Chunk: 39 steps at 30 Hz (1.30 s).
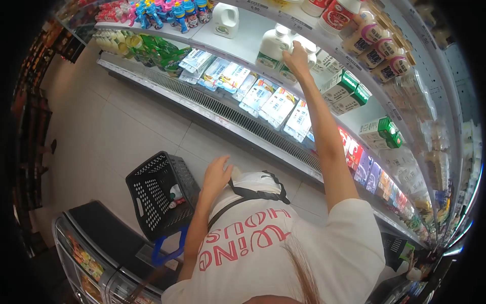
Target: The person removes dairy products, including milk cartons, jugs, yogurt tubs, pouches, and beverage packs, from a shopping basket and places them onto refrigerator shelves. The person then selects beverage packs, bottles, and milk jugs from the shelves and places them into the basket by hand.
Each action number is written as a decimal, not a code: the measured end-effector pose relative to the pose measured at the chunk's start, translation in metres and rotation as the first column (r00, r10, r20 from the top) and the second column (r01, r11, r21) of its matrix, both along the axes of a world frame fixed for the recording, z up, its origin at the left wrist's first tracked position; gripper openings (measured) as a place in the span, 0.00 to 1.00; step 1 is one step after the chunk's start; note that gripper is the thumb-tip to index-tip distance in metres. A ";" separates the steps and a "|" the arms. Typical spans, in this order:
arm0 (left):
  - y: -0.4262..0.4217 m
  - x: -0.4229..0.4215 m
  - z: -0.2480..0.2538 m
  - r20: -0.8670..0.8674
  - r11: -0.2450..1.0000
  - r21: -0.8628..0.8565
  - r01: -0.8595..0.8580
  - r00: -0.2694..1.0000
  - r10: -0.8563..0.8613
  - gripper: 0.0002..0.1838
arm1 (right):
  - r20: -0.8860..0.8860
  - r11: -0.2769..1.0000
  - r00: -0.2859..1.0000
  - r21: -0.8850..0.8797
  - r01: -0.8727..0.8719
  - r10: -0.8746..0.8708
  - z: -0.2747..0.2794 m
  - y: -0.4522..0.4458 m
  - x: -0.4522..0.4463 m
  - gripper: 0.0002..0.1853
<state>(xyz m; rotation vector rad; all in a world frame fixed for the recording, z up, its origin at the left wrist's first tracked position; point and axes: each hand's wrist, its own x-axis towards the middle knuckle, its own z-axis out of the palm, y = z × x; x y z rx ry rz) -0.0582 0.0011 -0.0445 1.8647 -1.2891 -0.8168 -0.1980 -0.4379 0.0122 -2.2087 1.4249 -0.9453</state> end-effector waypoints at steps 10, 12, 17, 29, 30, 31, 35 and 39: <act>0.018 -0.002 0.003 -0.075 0.983 -0.029 -0.180 0.981 0.178 0.17 | 0.003 0.985 0.998 0.162 0.068 -0.069 -0.011 -0.021 0.037 0.14; 0.022 -0.001 0.000 -0.089 0.979 -0.003 -0.204 0.975 0.203 0.18 | 0.043 0.981 0.996 0.183 0.068 -0.078 -0.016 -0.018 0.037 0.13; 0.035 0.001 0.002 -0.030 0.973 0.016 -0.229 0.973 0.229 0.17 | 0.066 0.973 0.997 0.228 0.021 -0.037 -0.017 -0.004 0.039 0.14; 0.051 -0.001 0.011 -0.043 0.986 0.053 -0.158 0.986 0.160 0.17 | -0.034 0.995 0.995 -0.014 0.097 -0.098 -0.024 0.015 0.067 0.14; 0.052 -0.001 0.011 -0.038 0.986 0.055 -0.157 0.987 0.159 0.17 | -0.062 0.997 0.996 -0.031 0.069 -0.071 -0.023 0.025 0.068 0.14; 0.051 -0.001 0.011 -0.035 0.986 0.055 -0.159 0.986 0.161 0.17 | -0.092 0.998 0.995 -0.048 0.036 -0.041 -0.022 0.032 0.069 0.13; 0.055 -0.004 0.006 -0.016 0.982 0.056 -0.181 0.983 0.182 0.16 | -0.206 0.996 0.977 -0.068 -0.066 0.051 -0.019 0.053 0.071 0.14; 0.054 -0.006 0.015 0.001 0.978 0.076 -0.193 0.981 0.193 0.17 | -0.264 0.994 0.963 -0.075 -0.077 0.054 -0.022 0.053 0.070 0.17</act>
